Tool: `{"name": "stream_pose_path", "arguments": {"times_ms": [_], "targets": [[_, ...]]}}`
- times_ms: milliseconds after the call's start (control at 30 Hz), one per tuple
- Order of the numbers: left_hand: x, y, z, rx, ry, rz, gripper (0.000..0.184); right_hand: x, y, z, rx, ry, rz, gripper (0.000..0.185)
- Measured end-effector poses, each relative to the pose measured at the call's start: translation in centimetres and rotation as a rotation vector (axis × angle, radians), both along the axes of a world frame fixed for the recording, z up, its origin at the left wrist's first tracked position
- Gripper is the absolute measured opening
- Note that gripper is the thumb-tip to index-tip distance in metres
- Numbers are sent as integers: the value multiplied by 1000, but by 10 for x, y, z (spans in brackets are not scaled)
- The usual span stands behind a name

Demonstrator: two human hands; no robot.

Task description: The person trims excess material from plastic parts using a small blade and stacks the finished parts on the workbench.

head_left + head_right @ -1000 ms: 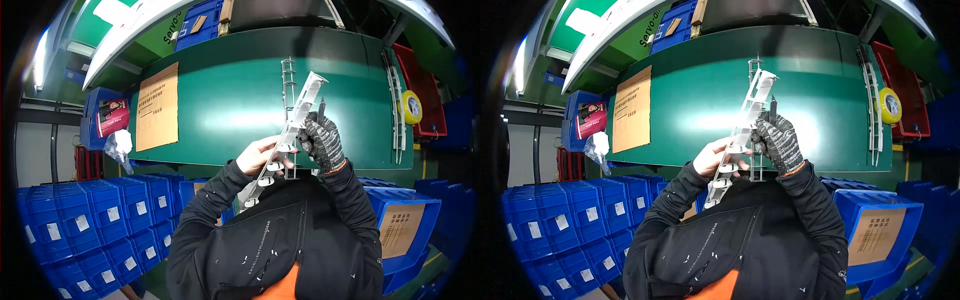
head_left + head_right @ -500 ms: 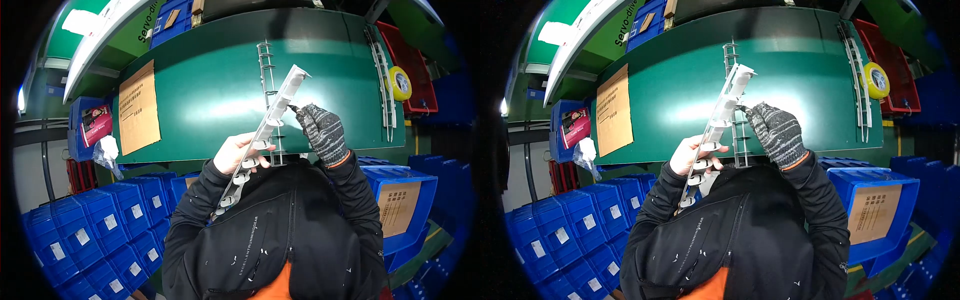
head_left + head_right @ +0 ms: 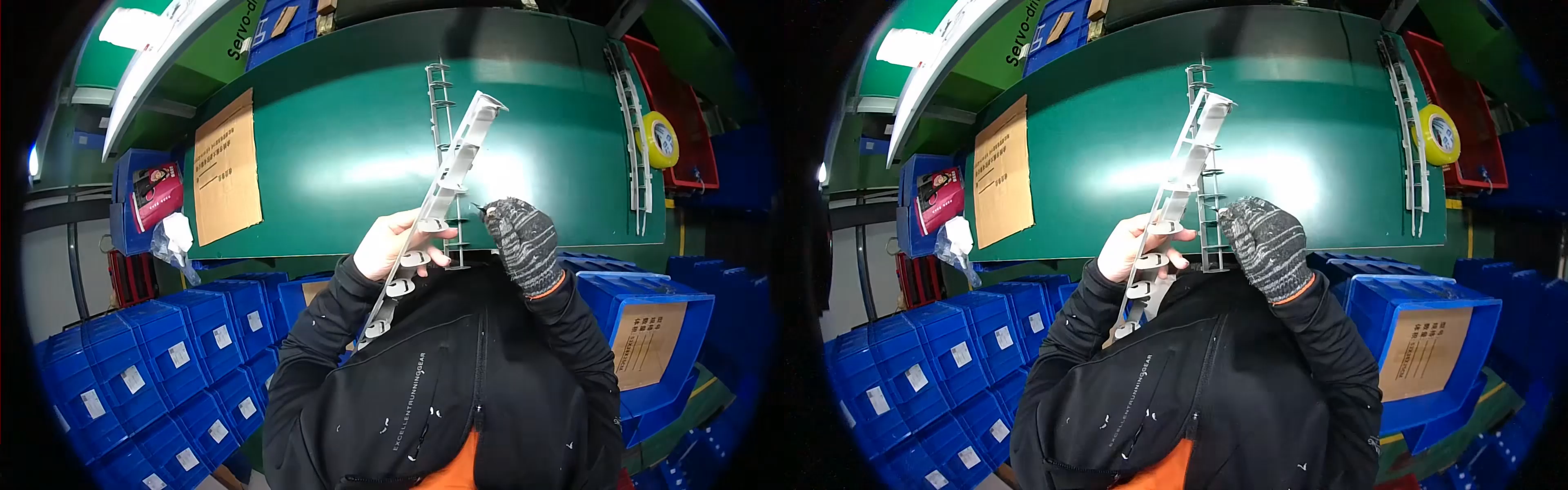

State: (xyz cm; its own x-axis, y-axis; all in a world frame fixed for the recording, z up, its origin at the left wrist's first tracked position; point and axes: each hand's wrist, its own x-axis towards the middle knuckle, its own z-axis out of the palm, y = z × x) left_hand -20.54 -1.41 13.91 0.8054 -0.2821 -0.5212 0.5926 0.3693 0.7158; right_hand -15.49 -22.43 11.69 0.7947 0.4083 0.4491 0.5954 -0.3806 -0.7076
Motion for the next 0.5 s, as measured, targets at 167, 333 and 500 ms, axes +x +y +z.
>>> {"name": "stream_pose_path", "arguments": {"times_ms": [167, 333, 500], "targets": [[-1, 3, -8, -40, -42, -52, 42, -4, 11, 23, -93, 219, -61, 14], [-2, -1, -7, -48, -33, -8, 36, -4, 15, 17, -127, 166, -62, 15], [-3, 3, -11, -76, -55, -34, 47, 6, 4, 19, -80, 181, -170, 16]]}}
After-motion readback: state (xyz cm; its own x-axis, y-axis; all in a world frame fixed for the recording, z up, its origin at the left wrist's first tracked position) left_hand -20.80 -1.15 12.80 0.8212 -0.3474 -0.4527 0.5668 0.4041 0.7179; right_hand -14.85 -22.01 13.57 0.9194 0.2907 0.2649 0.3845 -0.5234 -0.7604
